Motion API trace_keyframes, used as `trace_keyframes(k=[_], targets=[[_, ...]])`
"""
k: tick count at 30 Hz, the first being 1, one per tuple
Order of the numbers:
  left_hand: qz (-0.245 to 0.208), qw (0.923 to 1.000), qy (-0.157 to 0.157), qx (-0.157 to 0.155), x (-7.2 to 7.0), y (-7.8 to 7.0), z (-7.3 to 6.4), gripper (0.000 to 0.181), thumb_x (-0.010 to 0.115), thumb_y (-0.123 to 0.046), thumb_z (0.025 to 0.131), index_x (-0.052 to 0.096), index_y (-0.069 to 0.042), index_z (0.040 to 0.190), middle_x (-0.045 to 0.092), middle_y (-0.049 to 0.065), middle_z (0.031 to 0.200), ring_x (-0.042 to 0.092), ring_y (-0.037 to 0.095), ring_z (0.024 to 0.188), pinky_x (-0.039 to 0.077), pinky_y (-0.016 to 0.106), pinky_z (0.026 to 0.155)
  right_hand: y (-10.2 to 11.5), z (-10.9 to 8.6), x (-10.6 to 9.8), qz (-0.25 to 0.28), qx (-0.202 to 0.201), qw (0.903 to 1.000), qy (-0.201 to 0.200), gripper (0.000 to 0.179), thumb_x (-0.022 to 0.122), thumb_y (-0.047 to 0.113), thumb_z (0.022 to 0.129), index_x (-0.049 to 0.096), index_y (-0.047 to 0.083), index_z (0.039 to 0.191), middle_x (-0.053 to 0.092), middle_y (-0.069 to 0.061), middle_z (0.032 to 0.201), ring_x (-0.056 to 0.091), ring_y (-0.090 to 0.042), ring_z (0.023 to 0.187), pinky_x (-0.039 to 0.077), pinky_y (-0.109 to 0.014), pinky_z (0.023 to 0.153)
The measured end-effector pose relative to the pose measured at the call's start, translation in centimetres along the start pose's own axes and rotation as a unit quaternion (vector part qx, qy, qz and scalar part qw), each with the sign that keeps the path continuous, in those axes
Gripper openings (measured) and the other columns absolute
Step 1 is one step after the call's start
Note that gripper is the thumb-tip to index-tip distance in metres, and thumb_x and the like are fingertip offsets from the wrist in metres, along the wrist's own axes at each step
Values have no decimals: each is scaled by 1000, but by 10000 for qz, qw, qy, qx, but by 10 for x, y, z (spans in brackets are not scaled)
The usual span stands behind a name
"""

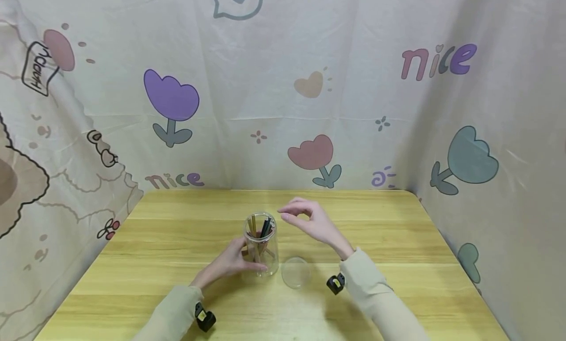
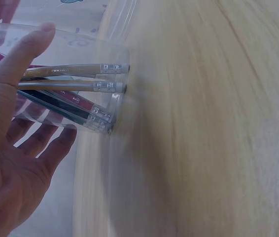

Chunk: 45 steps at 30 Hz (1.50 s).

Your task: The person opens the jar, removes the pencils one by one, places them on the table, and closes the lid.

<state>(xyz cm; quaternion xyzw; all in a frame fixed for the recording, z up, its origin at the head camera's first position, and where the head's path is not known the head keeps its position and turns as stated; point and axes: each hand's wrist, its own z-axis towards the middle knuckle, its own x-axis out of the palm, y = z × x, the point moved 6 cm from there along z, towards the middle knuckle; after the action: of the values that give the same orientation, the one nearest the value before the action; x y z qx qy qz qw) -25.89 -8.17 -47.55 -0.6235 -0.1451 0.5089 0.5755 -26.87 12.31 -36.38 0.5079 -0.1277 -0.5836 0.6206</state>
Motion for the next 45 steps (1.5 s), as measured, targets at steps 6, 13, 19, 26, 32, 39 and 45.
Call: trace_keyframes(k=[6,13,19,26,32,39,45], targets=[[44,10000,12,-56,1,0,-1,81,91,-26,73,51,-18,143,61,10,142,59,31,132,45,55,116,5,16,9,-173,144,9986,481,19,66,9,96,75,7,113,72,-9,104,61,-8,89,55,-23,78],[167,9999,5,-21,3,0,-1,83,91,-29,72,51,-19,144,59,9,144,57,31,133,46,54,115,3,25,16,-191,71,9968,769,15,70,9,93,78,7,106,71,-8,99,61,-9,88,53,-21,76],[81,10000,22,-20,3,2,-2,82,91,-27,73,51,-17,144,57,9,147,56,31,135,46,52,115,2,30,20,-191,-18,9956,917,12,72,8,91,78,5,101,70,-8,95,59,-8,85,51,-23,74],[190,9998,1,63,2,2,-1,78,91,-26,74,53,-16,141,60,8,144,57,30,134,47,51,115,4,33,21,-202,-7,9945,1027,10,74,8,90,79,8,98,69,-7,94,57,-7,82,53,-21,73],[308,9995,-78,73,1,1,-1,77,91,-29,73,55,-18,139,62,6,142,57,28,133,46,55,116,6,34,21,-126,-10,9930,1171,11,74,7,89,79,7,99,68,-7,93,55,-6,81,54,-24,75],[130,9999,5,21,2,1,-1,79,90,-27,74,52,-19,142,61,6,144,56,28,134,46,54,116,8,36,22,-177,-63,9919,1256,10,73,5,89,79,6,96,65,-7,88,52,-5,77,49,-23,69],[386,9992,-91,10,0,0,-1,78,91,-31,73,54,-17,140,61,7,143,56,30,134,44,58,116,9,40,24,-397,-122,9899,1353,8,73,6,89,80,8,94,61,-4,85,50,-4,75,48,-27,66]])
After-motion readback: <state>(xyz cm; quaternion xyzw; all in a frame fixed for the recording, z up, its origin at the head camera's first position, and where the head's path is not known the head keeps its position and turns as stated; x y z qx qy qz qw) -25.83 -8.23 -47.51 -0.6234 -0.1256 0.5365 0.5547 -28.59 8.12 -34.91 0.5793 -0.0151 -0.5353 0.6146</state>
